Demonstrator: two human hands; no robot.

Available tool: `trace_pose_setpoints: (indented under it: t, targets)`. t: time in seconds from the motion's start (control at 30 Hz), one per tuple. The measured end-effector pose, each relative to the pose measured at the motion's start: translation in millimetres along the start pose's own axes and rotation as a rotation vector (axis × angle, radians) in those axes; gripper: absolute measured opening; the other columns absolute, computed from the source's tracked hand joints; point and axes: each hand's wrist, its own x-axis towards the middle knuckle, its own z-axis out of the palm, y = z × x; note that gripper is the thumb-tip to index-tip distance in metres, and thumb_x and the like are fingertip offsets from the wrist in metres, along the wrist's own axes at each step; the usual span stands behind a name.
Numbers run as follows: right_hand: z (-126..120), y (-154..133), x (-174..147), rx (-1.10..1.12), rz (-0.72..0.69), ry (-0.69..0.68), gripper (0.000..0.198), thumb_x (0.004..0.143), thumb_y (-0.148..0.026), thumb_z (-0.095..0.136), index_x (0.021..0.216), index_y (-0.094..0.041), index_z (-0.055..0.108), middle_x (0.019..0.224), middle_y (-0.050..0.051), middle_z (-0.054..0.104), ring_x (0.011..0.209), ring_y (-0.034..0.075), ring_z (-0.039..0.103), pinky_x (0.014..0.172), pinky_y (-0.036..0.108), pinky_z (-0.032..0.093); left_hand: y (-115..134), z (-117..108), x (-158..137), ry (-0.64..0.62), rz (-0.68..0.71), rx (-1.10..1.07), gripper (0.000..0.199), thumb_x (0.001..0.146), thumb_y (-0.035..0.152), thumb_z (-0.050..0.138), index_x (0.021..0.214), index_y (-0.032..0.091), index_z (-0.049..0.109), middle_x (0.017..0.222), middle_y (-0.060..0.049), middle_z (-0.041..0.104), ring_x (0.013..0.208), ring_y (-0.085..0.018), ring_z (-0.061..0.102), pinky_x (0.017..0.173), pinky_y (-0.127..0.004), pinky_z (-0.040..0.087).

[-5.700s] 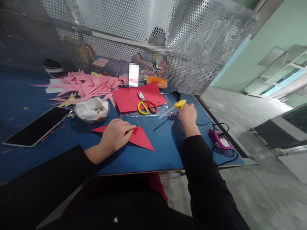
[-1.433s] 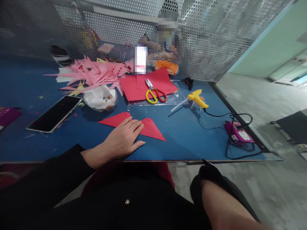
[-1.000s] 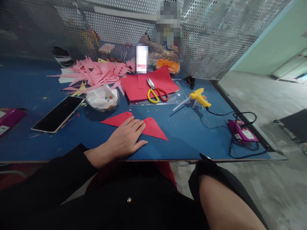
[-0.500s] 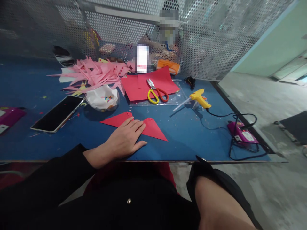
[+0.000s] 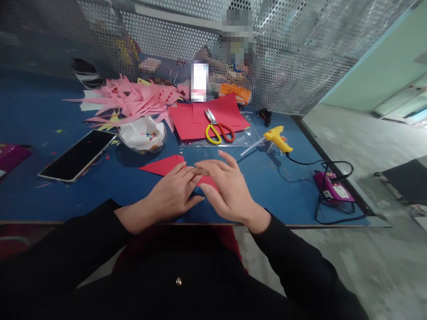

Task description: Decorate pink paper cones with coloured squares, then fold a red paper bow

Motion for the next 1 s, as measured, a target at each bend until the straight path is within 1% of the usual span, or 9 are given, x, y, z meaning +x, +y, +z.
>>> trace_pose_setpoints:
  t: [0.07, 0.17, 0.27, 0.47, 0.57, 0.7, 0.83, 0.93, 1.0]
  targets:
    - [12, 9, 0, -0.014, -0.031, -0.051, 0.044, 0.104, -0.038, 0.034, 0.134, -0.015, 0.056, 0.126, 0.013, 0.07, 0.128, 0.029, 0.059, 0.12, 0.058, 0.029, 0, -1, 0, 0.004, 0.002, 0.006, 0.059, 0.097, 0.05, 0.053, 0.129, 0.001, 0.062, 0.127, -0.021, 0.067, 0.121, -0.033, 0.059, 0.115, -0.048, 0.034]
    - [25, 18, -4, -0.086, -0.025, -0.138, 0.047, 0.103, -0.041, 0.038, 0.136, -0.011, 0.054, 0.131, 0.016, 0.068, 0.135, 0.031, 0.054, 0.12, 0.058, 0.028, 1, -1, 1, -0.001, 0.004, 0.015, 0.062, 0.095, 0.05, 0.056, 0.132, -0.001, 0.059, 0.128, -0.022, 0.067, 0.119, -0.033, 0.06, 0.114, -0.049, 0.034]
    - [28, 18, -7, -0.148, -0.051, -0.18, 0.048, 0.103, -0.04, 0.038, 0.136, -0.009, 0.054, 0.134, 0.018, 0.066, 0.136, 0.031, 0.053, 0.121, 0.057, 0.028, 1, -1, 1, -0.008, 0.002, 0.005, 0.063, 0.096, 0.049, 0.055, 0.132, -0.002, 0.058, 0.127, -0.023, 0.066, 0.119, -0.034, 0.059, 0.114, -0.05, 0.034]
    - [30, 15, -8, -0.199, -0.101, -0.159, 0.053, 0.103, -0.04, 0.036, 0.136, -0.002, 0.053, 0.131, 0.022, 0.067, 0.132, 0.033, 0.056, 0.12, 0.057, 0.03, 0, -1, 1, -0.011, 0.009, -0.004, 0.06, 0.096, 0.047, 0.054, 0.131, -0.001, 0.059, 0.127, -0.022, 0.066, 0.119, -0.034, 0.059, 0.114, -0.05, 0.034]
    - [33, 15, -10, -0.209, -0.091, -0.149, 0.056, 0.103, -0.042, 0.037, 0.139, -0.001, 0.049, 0.138, 0.023, 0.062, 0.136, 0.033, 0.053, 0.119, 0.057, 0.033, 1, 0, 1, -0.012, 0.007, 0.01, 0.06, 0.097, 0.047, 0.052, 0.132, -0.001, 0.059, 0.128, -0.022, 0.066, 0.12, -0.034, 0.058, 0.114, -0.049, 0.034]
    - [34, 16, -8, -0.213, -0.085, -0.163, 0.056, 0.103, -0.043, 0.037, 0.138, -0.001, 0.052, 0.133, 0.023, 0.065, 0.133, 0.033, 0.056, 0.12, 0.057, 0.031, 1, 0, 1, -0.009, 0.008, 0.012, 0.06, 0.098, 0.047, 0.051, 0.132, -0.001, 0.059, 0.128, -0.022, 0.066, 0.12, -0.034, 0.059, 0.114, -0.05, 0.034]
    - [33, 19, -4, -0.2, -0.028, -0.174, 0.055, 0.103, -0.042, 0.037, 0.138, -0.003, 0.052, 0.135, 0.022, 0.064, 0.135, 0.032, 0.054, 0.121, 0.054, 0.031, 1, -1, 2, -0.013, 0.003, 0.001, 0.058, 0.097, 0.045, 0.051, 0.131, -0.001, 0.059, 0.127, -0.022, 0.066, 0.119, -0.034, 0.059, 0.114, -0.049, 0.035]
    - [35, 22, -2, -0.227, 0.015, -0.211, 0.061, 0.103, -0.047, 0.037, 0.142, -0.001, 0.047, 0.141, 0.024, 0.06, 0.14, 0.034, 0.049, 0.12, 0.054, 0.032, 1, 0, 2, -0.015, 0.003, 0.012, 0.057, 0.098, 0.045, 0.049, 0.13, -0.001, 0.06, 0.128, -0.022, 0.066, 0.12, -0.034, 0.059, 0.114, -0.05, 0.035]
    - [36, 22, 0, -0.241, 0.013, -0.235, 0.064, 0.103, -0.048, 0.037, 0.142, 0.001, 0.047, 0.141, 0.025, 0.059, 0.139, 0.034, 0.049, 0.12, 0.054, 0.032, 1, 1, 1, -0.011, 0.003, 0.02, 0.058, 0.098, 0.046, 0.049, 0.13, -0.001, 0.06, 0.128, -0.023, 0.066, 0.121, -0.035, 0.059, 0.114, -0.05, 0.035]
